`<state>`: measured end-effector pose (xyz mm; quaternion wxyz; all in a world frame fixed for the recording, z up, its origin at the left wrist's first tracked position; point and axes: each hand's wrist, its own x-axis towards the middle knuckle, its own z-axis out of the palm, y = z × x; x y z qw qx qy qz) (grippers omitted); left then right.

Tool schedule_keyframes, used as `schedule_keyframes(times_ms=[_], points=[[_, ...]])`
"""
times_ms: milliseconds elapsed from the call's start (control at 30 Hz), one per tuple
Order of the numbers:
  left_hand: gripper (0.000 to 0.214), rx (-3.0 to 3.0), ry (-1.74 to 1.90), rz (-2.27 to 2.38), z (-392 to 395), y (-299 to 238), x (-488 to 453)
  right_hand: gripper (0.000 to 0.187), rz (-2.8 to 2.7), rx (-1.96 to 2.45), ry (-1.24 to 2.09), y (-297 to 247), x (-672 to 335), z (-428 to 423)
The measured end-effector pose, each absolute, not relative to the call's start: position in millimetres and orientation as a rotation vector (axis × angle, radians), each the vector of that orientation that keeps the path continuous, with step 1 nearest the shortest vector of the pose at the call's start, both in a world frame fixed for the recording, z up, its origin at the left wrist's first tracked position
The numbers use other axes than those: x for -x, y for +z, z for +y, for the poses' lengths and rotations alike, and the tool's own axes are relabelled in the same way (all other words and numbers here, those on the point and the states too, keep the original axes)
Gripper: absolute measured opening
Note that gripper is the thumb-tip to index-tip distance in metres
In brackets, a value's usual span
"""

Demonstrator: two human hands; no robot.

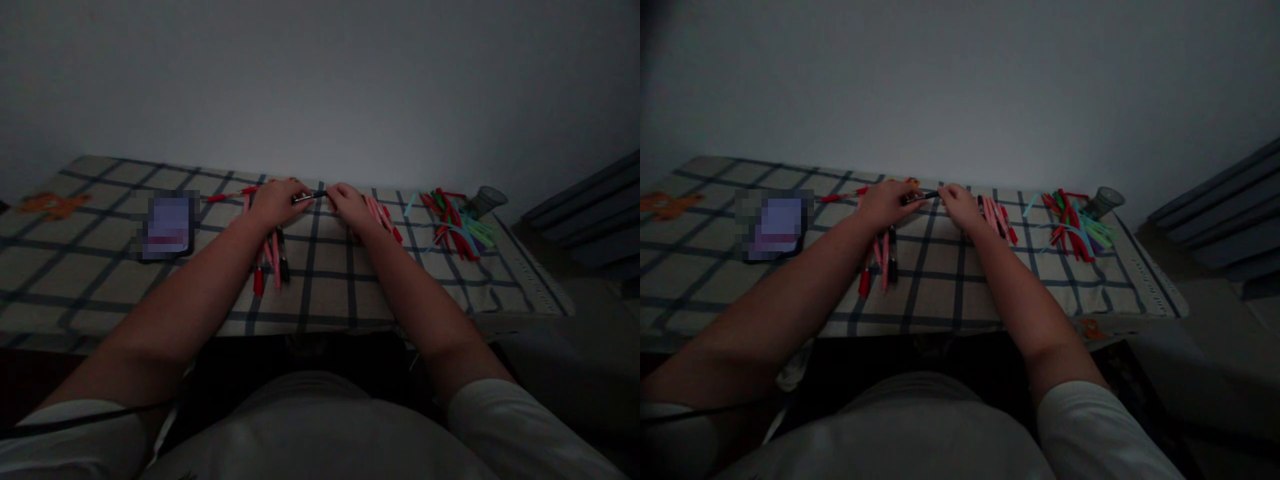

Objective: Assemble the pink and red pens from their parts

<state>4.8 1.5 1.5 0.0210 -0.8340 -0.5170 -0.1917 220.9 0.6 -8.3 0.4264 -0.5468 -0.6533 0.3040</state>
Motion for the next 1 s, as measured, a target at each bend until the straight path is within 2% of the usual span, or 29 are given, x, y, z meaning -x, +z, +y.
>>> schedule_keyframes(times_ms=[200, 333, 400, 533, 600, 1000], points=[[0.038, 2.577, -0.579, -1.597, 0.7, 1.9, -4.5, 0.021, -1.548, 1.305, 0.868, -16.5, -218.9, 8.6], [0.038, 2.575, -0.59, -1.598, 0.4, 2.1, -4.2, 0.017, -1.514, 1.267, 0.896, -18.0, -219.7, 10.3], [0.037, 2.577, -0.603, -1.601, 1.0, 1.7, -4.1, 0.019, -1.533, 1.259, 0.867, -18.1, -222.1, 9.7], [0.038, 2.593, -0.616, -1.574, 2.3, 0.4, -4.2, 0.049, -1.64, 1.311, 0.811, -18.7, -227.8, 7.7], [0.037, 2.596, -0.615, -1.564, 2.7, -0.3, -4.2, 0.058, -1.675, 1.343, 0.804, -18.2, -228.6, 6.3], [0.039, 2.61, -0.626, -1.574, 7.4, -3.5, -1.7, 0.042, -1.585, 1.383, 0.78, -0.5, -220.5, -5.5]])
